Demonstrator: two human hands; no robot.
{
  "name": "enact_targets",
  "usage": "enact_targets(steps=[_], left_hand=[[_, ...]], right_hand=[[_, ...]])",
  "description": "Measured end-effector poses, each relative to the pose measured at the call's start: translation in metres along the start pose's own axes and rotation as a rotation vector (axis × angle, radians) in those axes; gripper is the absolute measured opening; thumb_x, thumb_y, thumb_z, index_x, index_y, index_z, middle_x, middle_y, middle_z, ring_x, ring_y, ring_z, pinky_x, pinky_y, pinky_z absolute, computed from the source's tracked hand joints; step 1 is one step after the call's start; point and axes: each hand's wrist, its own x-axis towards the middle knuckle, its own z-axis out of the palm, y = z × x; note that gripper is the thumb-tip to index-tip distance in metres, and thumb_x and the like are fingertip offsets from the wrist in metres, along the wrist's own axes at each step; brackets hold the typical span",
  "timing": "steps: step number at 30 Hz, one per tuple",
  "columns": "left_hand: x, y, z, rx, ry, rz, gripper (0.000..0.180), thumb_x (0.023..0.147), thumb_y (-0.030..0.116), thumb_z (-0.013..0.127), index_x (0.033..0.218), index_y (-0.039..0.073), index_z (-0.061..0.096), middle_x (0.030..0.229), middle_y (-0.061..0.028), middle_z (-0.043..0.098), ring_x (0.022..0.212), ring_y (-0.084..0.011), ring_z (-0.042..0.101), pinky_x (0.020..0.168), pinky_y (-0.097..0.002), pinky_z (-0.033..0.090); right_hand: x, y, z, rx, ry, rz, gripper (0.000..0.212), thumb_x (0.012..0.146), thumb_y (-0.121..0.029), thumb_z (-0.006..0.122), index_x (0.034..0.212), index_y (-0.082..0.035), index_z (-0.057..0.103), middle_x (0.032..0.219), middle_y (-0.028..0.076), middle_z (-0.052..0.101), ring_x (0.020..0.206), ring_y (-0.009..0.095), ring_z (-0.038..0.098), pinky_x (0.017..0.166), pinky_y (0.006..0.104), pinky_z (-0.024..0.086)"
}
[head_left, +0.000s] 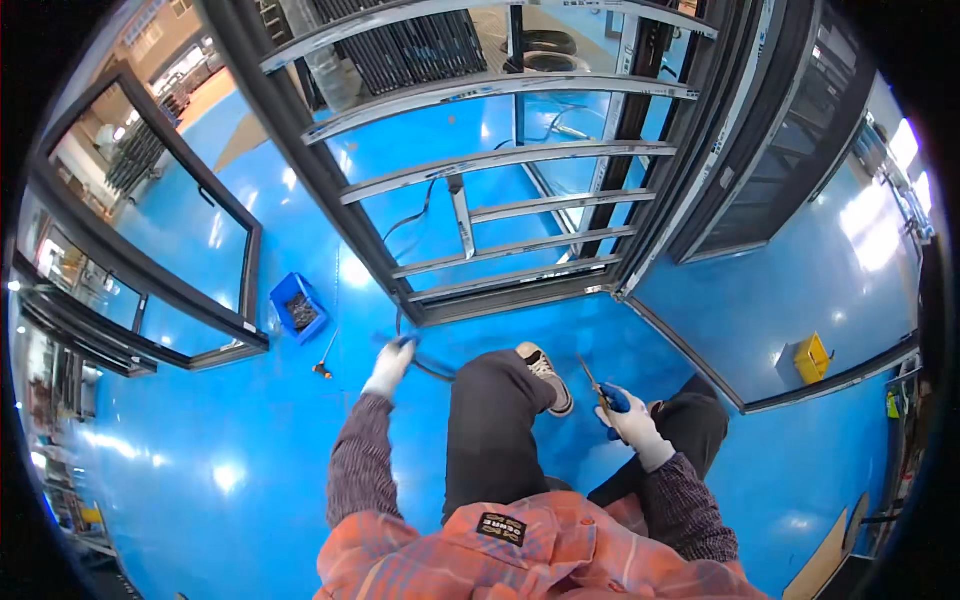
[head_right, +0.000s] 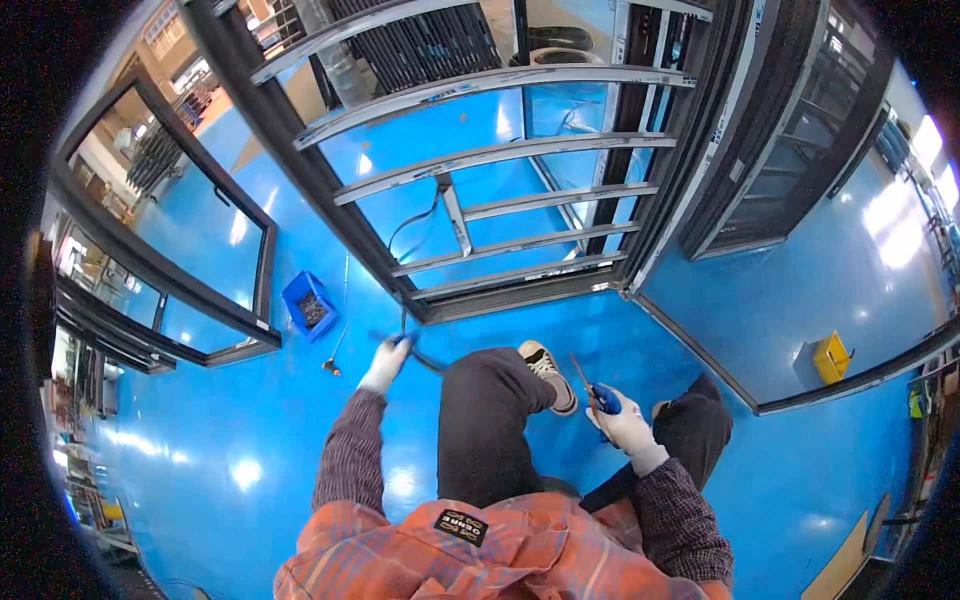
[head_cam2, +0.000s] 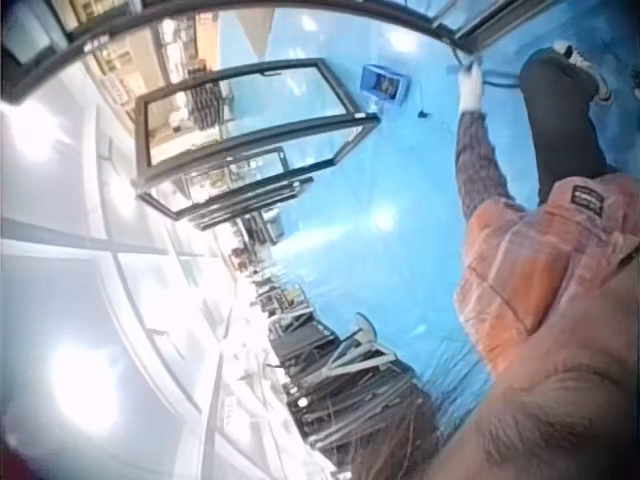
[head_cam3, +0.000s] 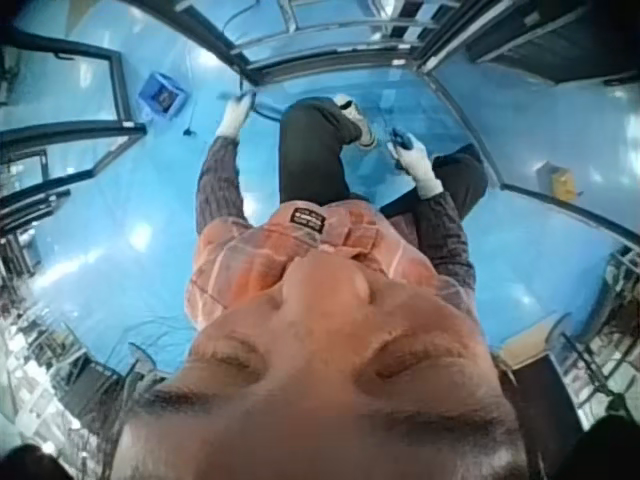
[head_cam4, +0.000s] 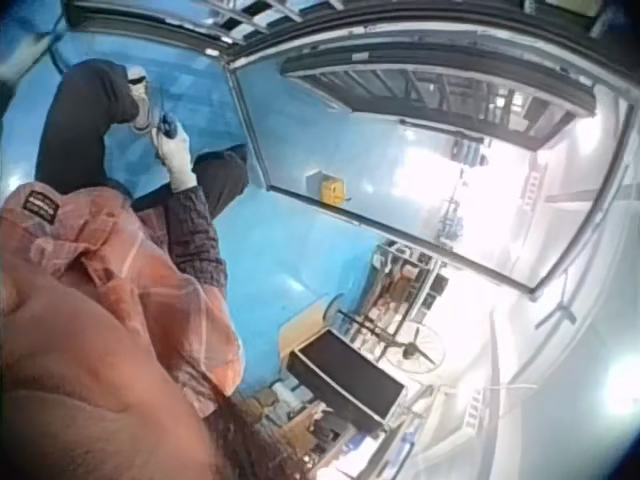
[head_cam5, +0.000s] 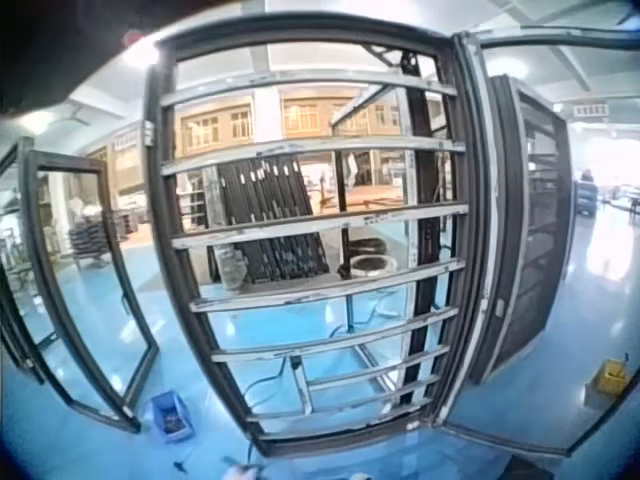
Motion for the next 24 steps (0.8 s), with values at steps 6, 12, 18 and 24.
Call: enact_targets(steps=[6, 12, 18, 24], left_hand=[[-0.222, -0.234, -0.079, -0.286, 0.103, 0.149, 0.039, 0.085, 0.035, 0.051, 0.102, 0.002, 0.061, 0.087, -0.0133, 0.064, 0.076, -0.0257, 0.058, 0.070, -0.0308, 0.046], [-0.379, -0.345, -0.106, -0.638, 0.244, 0.330, 0.036, 0.085, 0.036, 0.050, 0.096, 0.004, 0.060, 0.079, -0.0110, 0.061, 0.069, -0.0235, 0.055, 0.064, -0.0299, 0.044], [-0.322, -0.205, -0.142, -0.926, 0.424, 0.502, 0.034, 0.086, 0.037, 0.049, 0.090, 0.006, 0.060, 0.072, -0.0086, 0.059, 0.062, -0.0213, 0.052, 0.058, -0.0290, 0.042], [-0.256, -0.123, -0.300, -1.195, 0.571, 0.709, 0.033, 0.086, 0.038, 0.048, 0.084, 0.008, 0.060, 0.065, -0.0063, 0.057, 0.054, -0.0190, 0.049, 0.051, -0.0282, 0.040]], right_hand=[[-0.047, -0.041, 0.007, -0.051, -0.089, -0.081, 0.043, 0.075, -0.017, 0.069, 0.115, -0.005, 0.059, 0.092, 0.006, 0.066, 0.069, 0.015, 0.061, 0.060, 0.0262, 0.048], [-0.063, -0.080, 0.019, 0.002, -0.350, -0.082, 0.041, 0.077, -0.018, 0.068, 0.115, -0.008, 0.059, 0.085, 0.004, 0.065, 0.059, 0.014, 0.057, 0.053, 0.0274, 0.045], [-0.050, -0.096, 0.031, -0.108, -0.367, -0.328, 0.039, 0.076, -0.015, 0.069, 0.113, -0.010, 0.061, 0.086, 0.003, 0.065, 0.059, 0.011, 0.055, 0.050, 0.0233, 0.044], [-0.021, -0.092, 0.044, -0.083, -0.386, -0.395, 0.034, 0.080, -0.024, 0.064, 0.111, -0.012, 0.061, 0.085, 0.004, 0.065, 0.063, 0.016, 0.059, 0.054, 0.0287, 0.046]])
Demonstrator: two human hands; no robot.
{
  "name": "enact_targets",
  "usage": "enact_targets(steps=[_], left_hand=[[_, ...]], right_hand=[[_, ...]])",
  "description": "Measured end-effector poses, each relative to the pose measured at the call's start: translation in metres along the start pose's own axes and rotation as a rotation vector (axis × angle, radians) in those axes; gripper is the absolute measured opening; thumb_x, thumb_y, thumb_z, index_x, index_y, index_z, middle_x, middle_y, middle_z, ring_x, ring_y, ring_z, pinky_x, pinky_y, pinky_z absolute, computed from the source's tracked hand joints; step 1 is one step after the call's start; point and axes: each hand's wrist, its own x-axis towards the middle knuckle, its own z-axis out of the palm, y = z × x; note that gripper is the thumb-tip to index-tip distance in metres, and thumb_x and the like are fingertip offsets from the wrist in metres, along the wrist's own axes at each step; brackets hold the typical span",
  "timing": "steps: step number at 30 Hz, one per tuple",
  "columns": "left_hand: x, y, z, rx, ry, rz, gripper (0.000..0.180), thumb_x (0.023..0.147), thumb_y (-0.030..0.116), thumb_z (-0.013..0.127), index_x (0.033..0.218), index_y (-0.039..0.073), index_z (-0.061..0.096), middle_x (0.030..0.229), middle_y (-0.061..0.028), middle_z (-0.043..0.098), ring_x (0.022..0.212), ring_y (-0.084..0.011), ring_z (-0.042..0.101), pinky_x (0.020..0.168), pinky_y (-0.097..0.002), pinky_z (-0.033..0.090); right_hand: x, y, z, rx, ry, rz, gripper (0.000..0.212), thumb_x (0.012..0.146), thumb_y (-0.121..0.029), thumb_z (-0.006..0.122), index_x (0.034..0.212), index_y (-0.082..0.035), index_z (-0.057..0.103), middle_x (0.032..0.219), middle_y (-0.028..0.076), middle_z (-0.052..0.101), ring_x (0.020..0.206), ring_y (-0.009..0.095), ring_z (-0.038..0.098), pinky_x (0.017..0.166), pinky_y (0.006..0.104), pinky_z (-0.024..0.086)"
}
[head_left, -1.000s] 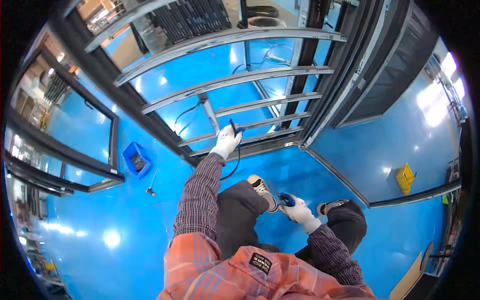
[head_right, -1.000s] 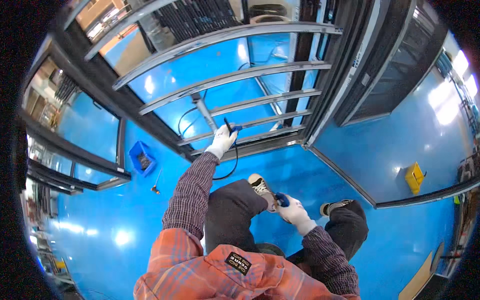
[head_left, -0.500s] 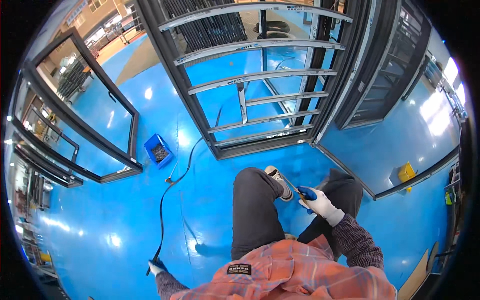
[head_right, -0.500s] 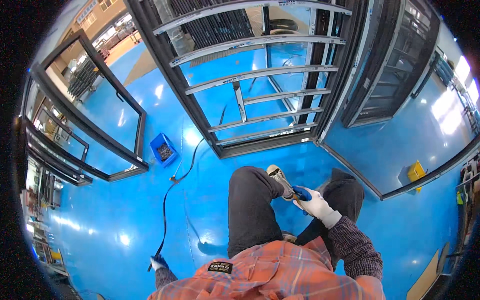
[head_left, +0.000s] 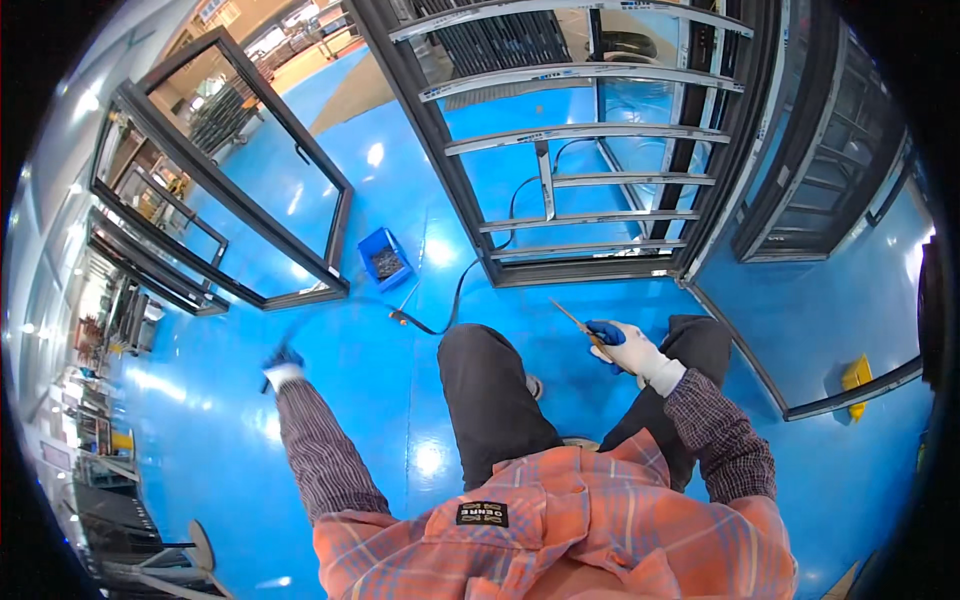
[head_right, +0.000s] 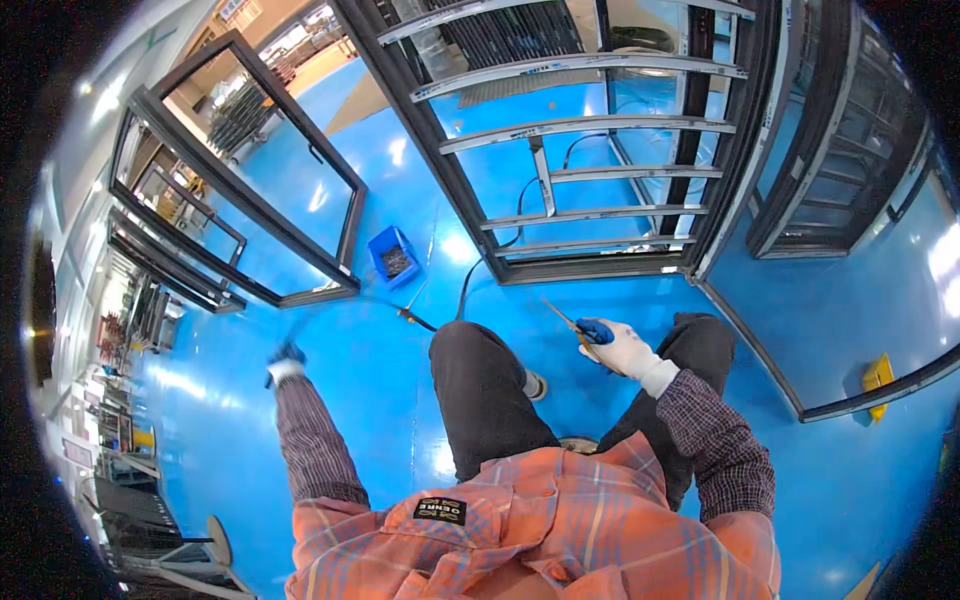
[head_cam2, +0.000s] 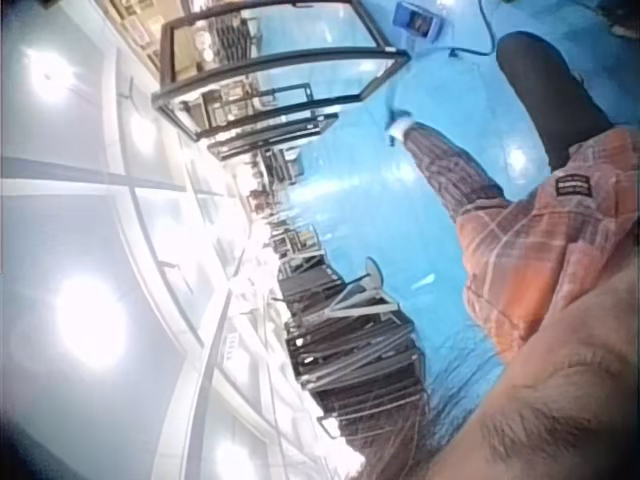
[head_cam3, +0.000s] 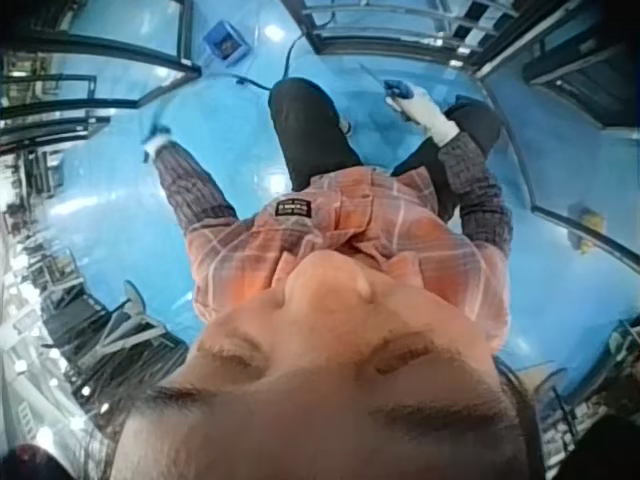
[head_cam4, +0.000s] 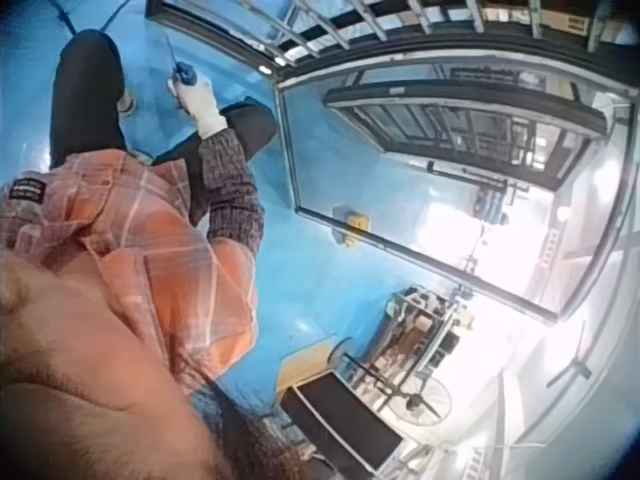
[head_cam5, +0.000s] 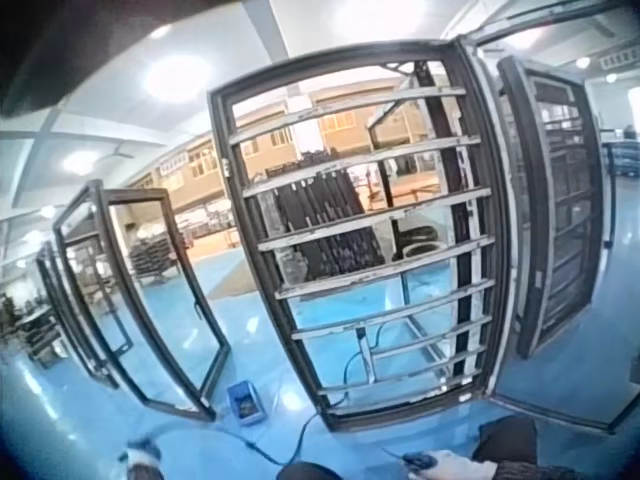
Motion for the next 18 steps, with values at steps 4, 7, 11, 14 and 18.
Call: enact_targets(steps=[4, 7, 11, 14, 18], left_hand=[[0.097, 0.039, 0.006, -0.325, 0.187, -0.073, 0.034, 0.085, 0.041, 0.052, 0.080, 0.008, 0.061, 0.063, -0.0059, 0.057, 0.048, -0.0173, 0.046, 0.044, -0.0284, 0.037], [0.136, 0.044, -0.001, -0.126, 0.271, -0.091, 0.032, 0.085, 0.039, 0.053, 0.083, 0.007, 0.059, 0.064, -0.0068, 0.058, 0.051, -0.0188, 0.048, 0.047, -0.0295, 0.039], [0.142, 0.034, -0.029, 0.263, 0.441, -0.137, 0.030, 0.084, 0.035, 0.055, 0.088, 0.005, 0.056, 0.068, -0.0087, 0.059, 0.055, -0.0218, 0.053, 0.051, -0.0317, 0.043], [0.136, 0.022, -0.045, 0.562, 0.564, -0.173, 0.030, 0.084, 0.032, 0.057, 0.092, 0.004, 0.053, 0.070, -0.0101, 0.060, 0.058, -0.0240, 0.056, 0.054, -0.0333, 0.046], [0.145, 0.030, -0.050, 0.977, 0.719, -0.192, 0.031, 0.084, 0.028, 0.059, 0.097, 0.001, 0.050, 0.073, -0.0120, 0.061, 0.062, -0.0269, 0.061, 0.059, -0.0355, 0.050]], right_hand=[[0.020, -0.020, -0.012, 0.174, -0.140, 0.301, 0.032, 0.080, -0.027, 0.064, 0.109, -0.013, 0.062, 0.085, 0.004, 0.066, 0.065, 0.016, 0.059, 0.056, 0.0299, 0.047], [0.053, -0.025, -0.014, 0.118, -0.155, 0.279, 0.032, 0.081, -0.026, 0.065, 0.109, -0.013, 0.062, 0.080, 0.001, 0.064, 0.059, 0.012, 0.055, 0.050, 0.0257, 0.043], [0.099, -0.022, -0.013, 0.052, -0.197, 0.280, 0.029, 0.081, -0.026, 0.064, 0.107, -0.013, 0.062, 0.077, 0.000, 0.063, 0.054, 0.009, 0.052, 0.047, 0.0233, 0.041], [0.125, -0.012, -0.004, 0.031, -0.282, 0.314, 0.024, 0.081, -0.026, 0.062, 0.102, -0.012, 0.062, 0.081, 0.003, 0.064, 0.062, 0.015, 0.057, 0.055, 0.0286, 0.046], [0.138, 0.002, 0.007, -0.085, -0.226, 0.229, 0.023, 0.082, -0.027, 0.060, 0.099, -0.011, 0.062, 0.082, 0.004, 0.065, 0.063, 0.017, 0.058, 0.056, 0.0293, 0.046]])
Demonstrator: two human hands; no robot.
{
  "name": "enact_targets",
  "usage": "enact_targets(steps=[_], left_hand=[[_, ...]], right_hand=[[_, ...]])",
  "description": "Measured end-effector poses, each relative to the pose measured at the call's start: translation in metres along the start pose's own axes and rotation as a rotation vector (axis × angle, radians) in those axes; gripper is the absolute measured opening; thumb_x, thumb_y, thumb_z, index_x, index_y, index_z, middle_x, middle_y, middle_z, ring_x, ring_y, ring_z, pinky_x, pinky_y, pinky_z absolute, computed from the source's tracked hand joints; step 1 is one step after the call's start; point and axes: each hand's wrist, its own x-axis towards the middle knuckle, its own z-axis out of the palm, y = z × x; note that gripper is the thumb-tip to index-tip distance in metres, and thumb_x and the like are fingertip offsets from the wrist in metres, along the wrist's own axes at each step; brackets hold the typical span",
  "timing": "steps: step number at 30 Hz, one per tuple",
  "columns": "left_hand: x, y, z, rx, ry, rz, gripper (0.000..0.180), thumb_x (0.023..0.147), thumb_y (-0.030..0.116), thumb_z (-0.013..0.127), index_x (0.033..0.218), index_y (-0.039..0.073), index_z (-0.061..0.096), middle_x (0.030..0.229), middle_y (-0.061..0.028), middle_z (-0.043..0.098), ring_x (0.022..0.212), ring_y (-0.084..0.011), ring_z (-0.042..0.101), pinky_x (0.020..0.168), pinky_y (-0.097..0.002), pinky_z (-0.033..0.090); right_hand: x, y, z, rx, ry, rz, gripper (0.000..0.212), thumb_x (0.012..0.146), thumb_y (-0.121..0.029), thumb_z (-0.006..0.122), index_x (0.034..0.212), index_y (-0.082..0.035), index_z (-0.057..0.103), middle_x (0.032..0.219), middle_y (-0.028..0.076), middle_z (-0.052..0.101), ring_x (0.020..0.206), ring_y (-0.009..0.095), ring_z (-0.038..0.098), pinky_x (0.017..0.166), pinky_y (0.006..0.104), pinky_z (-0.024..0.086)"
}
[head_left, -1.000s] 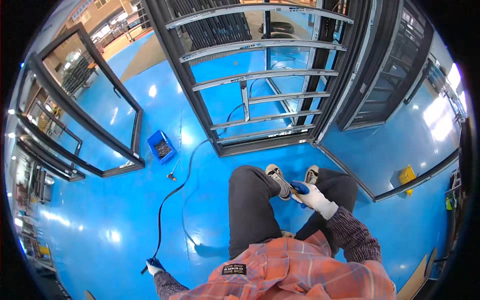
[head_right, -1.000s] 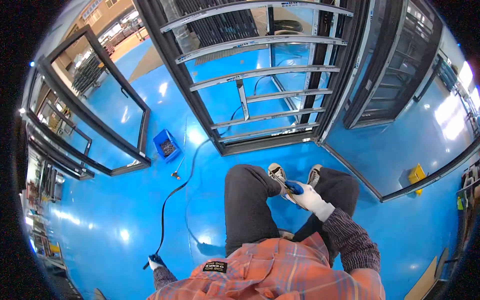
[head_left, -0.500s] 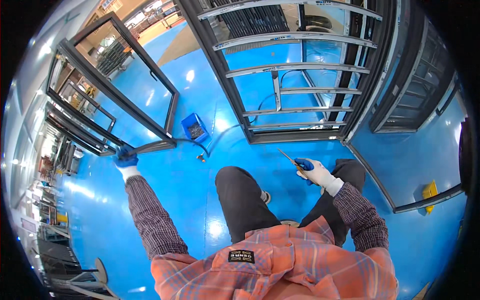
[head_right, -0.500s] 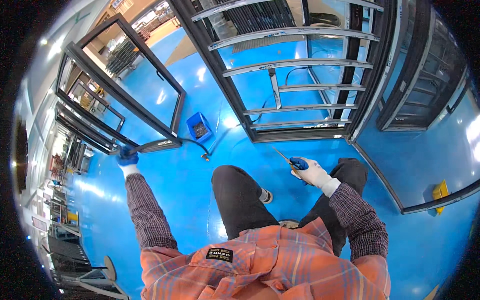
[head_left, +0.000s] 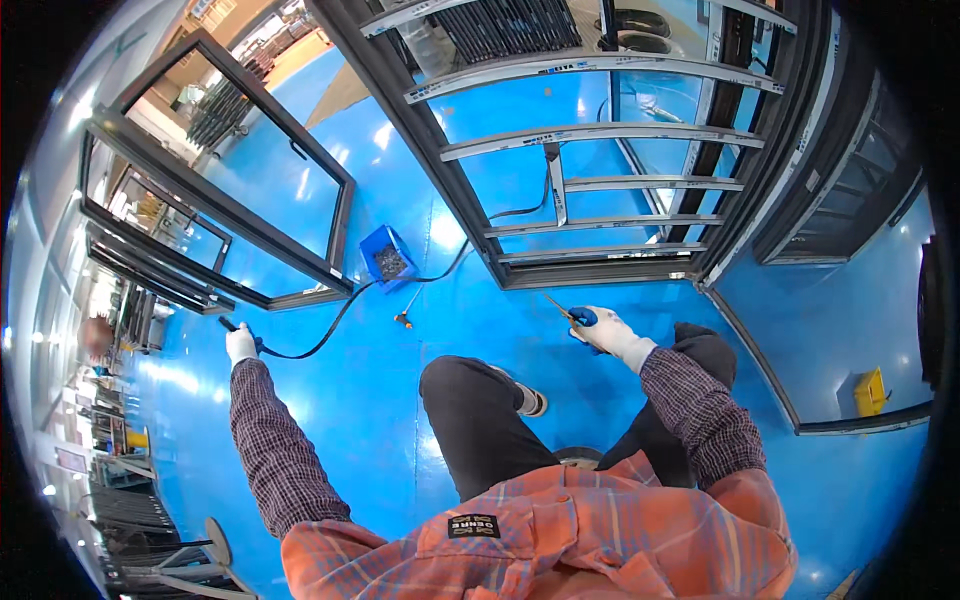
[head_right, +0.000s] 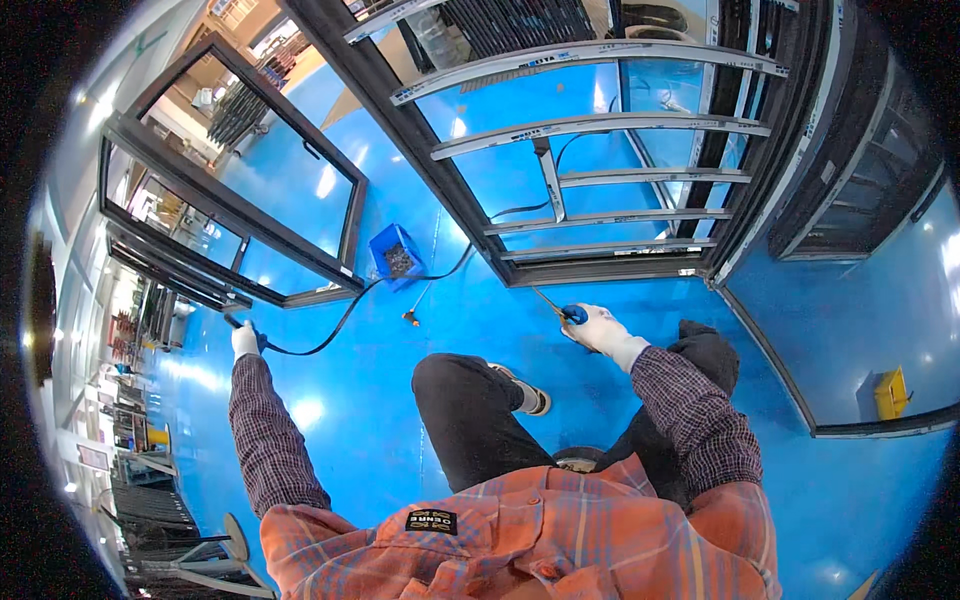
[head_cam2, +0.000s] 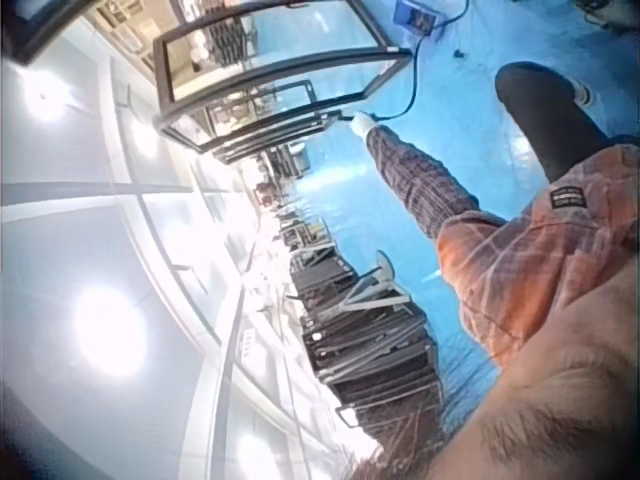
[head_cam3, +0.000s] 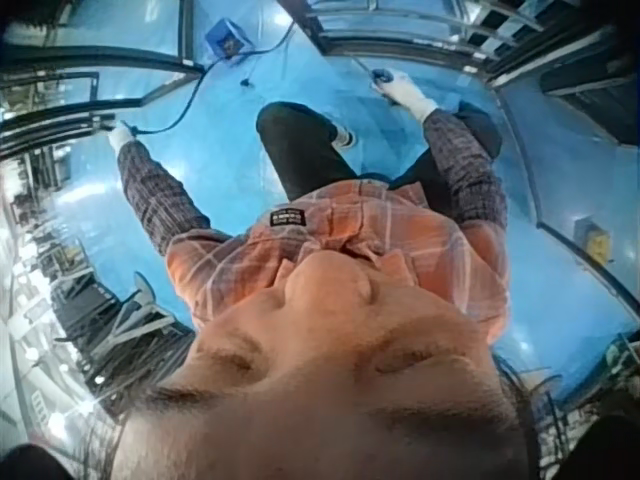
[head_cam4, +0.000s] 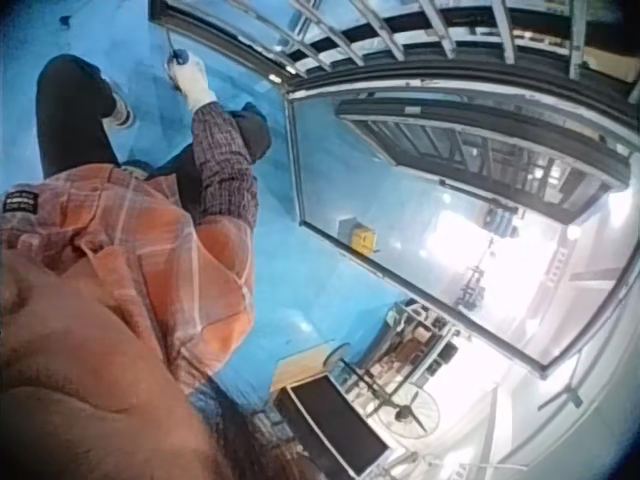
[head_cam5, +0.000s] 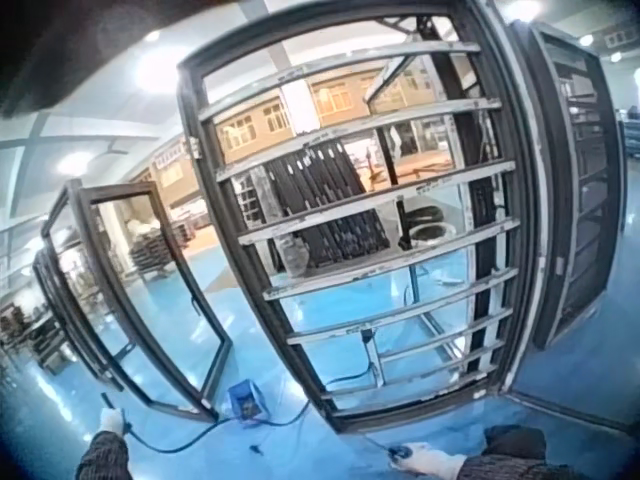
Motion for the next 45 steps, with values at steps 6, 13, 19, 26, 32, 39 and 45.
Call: enact_targets(steps=[6, 13, 19, 26, 32, 39, 45], left_hand=[[-0.009, 0.061, 0.054, -0.369, -0.440, 0.121, 0.026, 0.085, 0.026, 0.058, 0.095, 0.003, 0.053, 0.071, -0.0090, 0.059, 0.058, -0.0230, 0.058, 0.056, -0.0311, 0.048], [-0.077, 0.126, 0.101, -0.146, -0.775, 0.018, 0.029, 0.089, 0.030, 0.051, 0.089, 0.003, 0.061, 0.058, -0.0027, 0.052, 0.045, -0.0155, 0.050, 0.047, -0.0256, 0.042], [-0.087, 0.085, 0.064, 0.276, -0.579, 0.213, 0.027, 0.085, 0.027, 0.056, 0.091, 0.002, 0.060, 0.065, -0.0070, 0.056, 0.053, -0.0197, 0.054, 0.052, -0.0294, 0.045], [-0.031, 0.071, 0.054, 0.835, -0.283, 0.469, 0.027, 0.080, 0.023, 0.062, 0.094, 0.000, 0.060, 0.075, -0.0129, 0.062, 0.065, -0.0254, 0.060, 0.061, -0.0348, 0.049], [-0.024, 0.080, 0.079, 1.214, -0.052, 0.663, 0.030, 0.077, 0.020, 0.067, 0.096, -0.002, 0.060, 0.082, -0.0171, 0.066, 0.074, -0.0295, 0.064, 0.066, -0.0386, 0.052], [-0.113, 0.228, 0.079, -0.007, -1.091, 0.444, 0.034, 0.083, 0.035, 0.058, 0.088, 0.002, 0.064, 0.081, -0.0075, 0.064, 0.071, -0.0190, 0.060, 0.065, -0.0294, 0.048], [-0.113, 0.196, 0.080, 0.809, -0.494, 0.274, 0.031, 0.084, 0.036, 0.057, 0.087, 0.006, 0.063, 0.075, -0.0018, 0.056, 0.069, -0.0113, 0.053, 0.070, -0.0227, 0.042]], right_hand=[[0.005, -0.005, -0.022, 0.078, -0.007, 0.006, 0.024, 0.082, -0.028, 0.058, 0.097, -0.010, 0.061, 0.088, 0.007, 0.065, 0.070, 0.022, 0.060, 0.059, 0.0314, 0.046], [0.011, 0.004, -0.022, 0.018, 0.074, -0.064, 0.023, 0.082, -0.025, 0.058, 0.099, -0.010, 0.061, 0.092, 0.009, 0.065, 0.075, 0.026, 0.061, 0.064, 0.0335, 0.047], [0.020, 0.011, -0.014, -0.086, 0.054, -0.129, 0.022, 0.081, -0.023, 0.060, 0.100, -0.011, 0.061, 0.094, 0.007, 0.065, 0.075, 0.024, 0.062, 0.065, 0.0327, 0.049], [0.019, 0.009, -0.009, -0.077, -0.002, -0.159, 0.030, 0.080, -0.028, 0.056, 0.103, -0.009, 0.060, 0.094, 0.012, 0.066, 0.080, 0.031, 0.062, 0.070, 0.0382, 0.047], [0.023, 0.014, -0.010, -0.112, -0.022, -0.108, 0.027, 0.080, -0.024, 0.060, 0.104, -0.011, 0.060, 0.092, 0.008, 0.066, 0.074, 0.023, 0.062, 0.062, 0.0322, 0.047], [0.022, 0.017, -0.010, -0.121, -0.012, -0.077, 0.044, 0.079, -0.031, 0.060, 0.117, -0.010, 0.056, 0.101, 0.009, 0.065, 0.080, 0.025, 0.063, 0.070, 0.0328, 0.049], [0.018, 0.001, -0.010, -0.132, -0.082, -0.051, 0.055, 0.079, -0.038, 0.057, 0.125, -0.009, 0.052, 0.109, 0.011, 0.063, 0.090, 0.028, 0.062, 0.078, 0.0354, 0.049]])
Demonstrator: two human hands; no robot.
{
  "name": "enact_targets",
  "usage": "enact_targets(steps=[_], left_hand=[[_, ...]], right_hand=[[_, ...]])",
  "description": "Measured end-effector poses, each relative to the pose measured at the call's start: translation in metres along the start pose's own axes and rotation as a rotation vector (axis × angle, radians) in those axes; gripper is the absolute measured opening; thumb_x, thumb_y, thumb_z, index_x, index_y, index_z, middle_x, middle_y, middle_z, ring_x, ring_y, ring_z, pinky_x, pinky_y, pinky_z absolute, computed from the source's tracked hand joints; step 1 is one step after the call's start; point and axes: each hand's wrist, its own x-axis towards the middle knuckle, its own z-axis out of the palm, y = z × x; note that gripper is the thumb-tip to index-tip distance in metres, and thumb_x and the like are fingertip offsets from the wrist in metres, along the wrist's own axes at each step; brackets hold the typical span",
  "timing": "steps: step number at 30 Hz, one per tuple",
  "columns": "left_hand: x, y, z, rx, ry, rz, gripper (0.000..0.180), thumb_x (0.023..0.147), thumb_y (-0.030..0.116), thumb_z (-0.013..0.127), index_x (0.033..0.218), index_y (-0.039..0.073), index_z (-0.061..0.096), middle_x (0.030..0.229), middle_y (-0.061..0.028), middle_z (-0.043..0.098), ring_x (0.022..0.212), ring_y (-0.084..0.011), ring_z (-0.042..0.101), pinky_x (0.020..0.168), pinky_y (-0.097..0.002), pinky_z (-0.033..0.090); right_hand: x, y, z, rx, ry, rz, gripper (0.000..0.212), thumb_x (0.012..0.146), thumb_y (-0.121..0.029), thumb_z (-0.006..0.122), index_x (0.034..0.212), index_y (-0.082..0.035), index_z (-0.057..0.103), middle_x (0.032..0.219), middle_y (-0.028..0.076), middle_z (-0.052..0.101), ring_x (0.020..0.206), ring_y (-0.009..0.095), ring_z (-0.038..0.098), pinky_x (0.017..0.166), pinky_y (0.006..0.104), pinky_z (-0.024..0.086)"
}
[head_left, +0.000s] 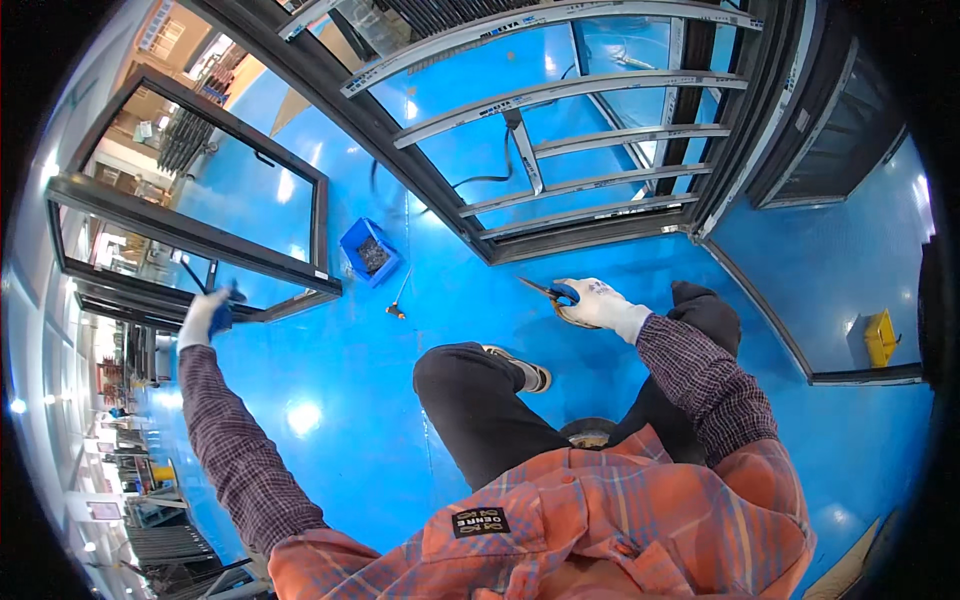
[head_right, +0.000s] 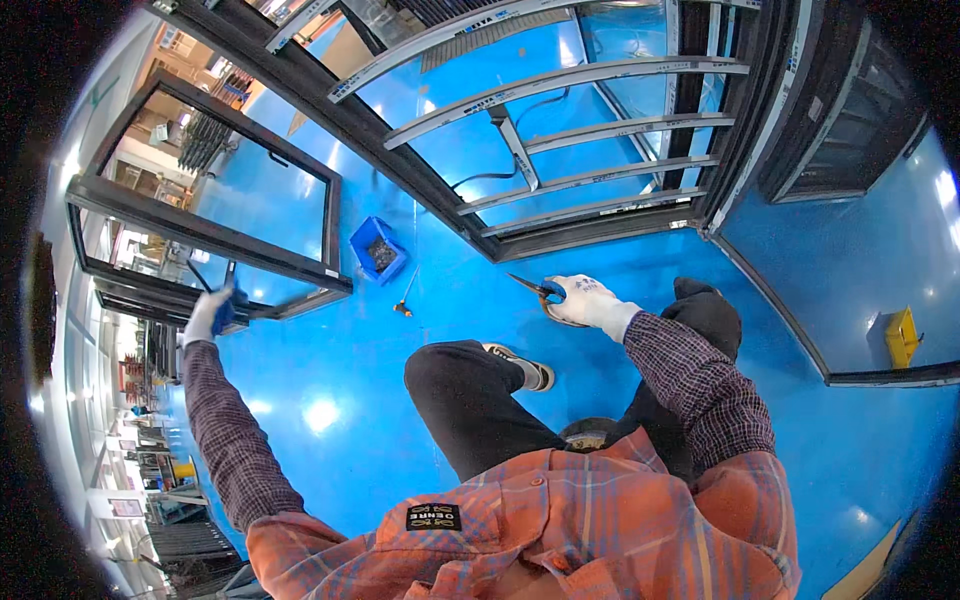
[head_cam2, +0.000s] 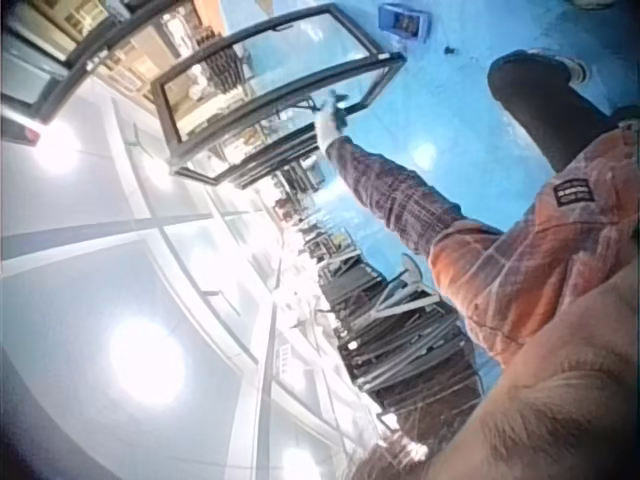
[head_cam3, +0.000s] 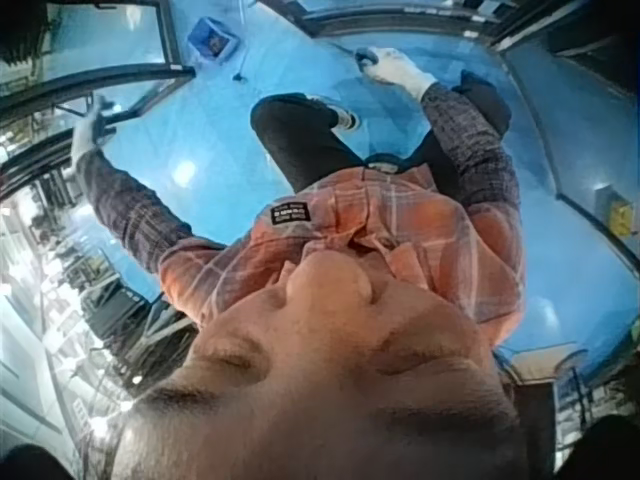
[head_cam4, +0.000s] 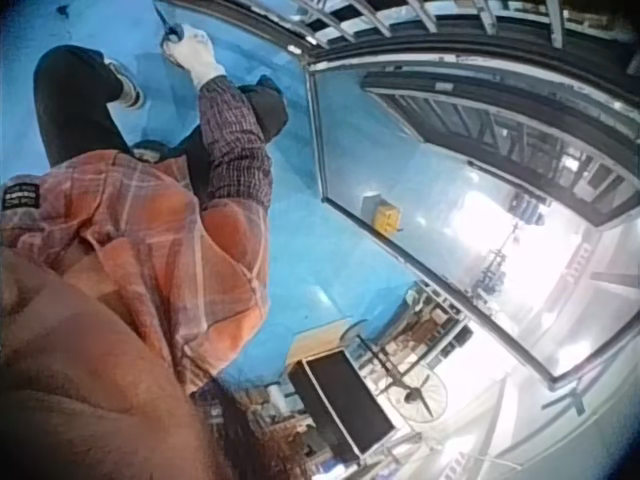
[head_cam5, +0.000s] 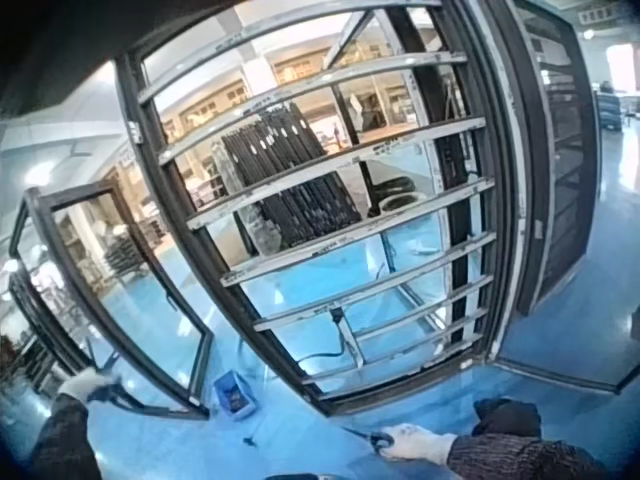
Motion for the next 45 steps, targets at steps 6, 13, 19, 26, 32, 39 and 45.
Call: enact_targets(steps=[6, 13, 19, 26, 32, 39, 45], left_hand=[[0.010, -0.028, 0.058, -0.039, 0.077, -0.024, 0.027, 0.086, 0.033, 0.056, 0.088, 0.006, 0.062, 0.078, -0.0048, 0.059, 0.068, -0.0131, 0.056, 0.066, -0.0234, 0.045], [0.053, -0.042, 0.060, -0.113, 0.191, -0.045, 0.024, 0.087, 0.030, 0.056, 0.090, 0.007, 0.061, 0.079, -0.0072, 0.062, 0.067, -0.0146, 0.059, 0.062, -0.0234, 0.047], [0.049, -0.011, 0.073, -0.412, 0.284, 0.063, 0.028, 0.087, 0.031, 0.056, 0.093, 0.004, 0.064, 0.074, -0.0074, 0.064, 0.068, -0.0147, 0.061, 0.062, -0.0199, 0.046], [0.035, -0.002, 0.083, -0.290, -0.148, -0.296, 0.034, 0.090, 0.033, 0.055, 0.100, 0.001, 0.062, 0.080, -0.0042, 0.062, 0.080, -0.0173, 0.061, 0.065, -0.0281, 0.048], [0.026, -0.084, 0.076, -0.070, -0.123, -0.567, 0.030, 0.085, 0.027, 0.055, 0.105, 0.005, 0.059, 0.088, -0.0110, 0.066, 0.081, -0.0180, 0.063, 0.068, -0.0309, 0.050], [-0.011, 0.048, 0.034, 0.780, -0.063, 0.126, 0.029, 0.076, 0.024, 0.062, 0.098, 0.006, 0.066, 0.095, -0.0124, 0.066, 0.081, -0.0255, 0.063, 0.074, -0.0350, 0.051], [0.024, 0.084, -0.107, -0.681, -0.107, 0.823, 0.032, 0.087, 0.025, 0.054, 0.115, 0.009, 0.058, 0.089, -0.0077, 0.060, 0.078, -0.0161, 0.055, 0.070, -0.0267, 0.046]], right_hand=[[-0.001, 0.016, -0.002, -0.100, -0.015, 0.010, 0.056, 0.079, -0.034, 0.060, 0.128, -0.008, 0.049, 0.110, 0.011, 0.063, 0.088, 0.024, 0.063, 0.077, 0.0301, 0.049], [0.007, 0.024, 0.004, -0.187, 0.019, -0.041, 0.058, 0.078, -0.036, 0.059, 0.127, -0.008, 0.050, 0.110, 0.012, 0.063, 0.090, 0.027, 0.062, 0.079, 0.0328, 0.048], [0.003, 0.019, 0.001, -0.201, -0.033, -0.020, 0.058, 0.078, -0.036, 0.059, 0.128, -0.009, 0.049, 0.112, 0.014, 0.061, 0.095, 0.028, 0.061, 0.081, 0.0338, 0.048], [-0.001, 0.027, -0.005, -0.224, -0.052, 0.008, 0.059, 0.078, -0.036, 0.060, 0.129, -0.010, 0.048, 0.115, 0.015, 0.059, 0.098, 0.029, 0.060, 0.082, 0.0348, 0.047], [0.000, 0.020, -0.001, -0.226, -0.070, -0.031, 0.060, 0.077, -0.039, 0.059, 0.128, -0.009, 0.048, 0.114, 0.015, 0.059, 0.101, 0.031, 0.059, 0.084, 0.0376, 0.047], [0.000, 0.032, -0.002, -0.280, -0.075, -0.008, 0.058, 0.078, -0.037, 0.059, 0.127, -0.008, 0.049, 0.112, 0.016, 0.060, 0.099, 0.030, 0.060, 0.083, 0.0367, 0.047], [0.002, 0.019, -0.009, -0.254, -0.137, -0.019, 0.058, 0.078, -0.038, 0.059, 0.127, -0.008, 0.048, 0.114, 0.016, 0.059, 0.101, 0.030, 0.059, 0.084, 0.0373, 0.047]])
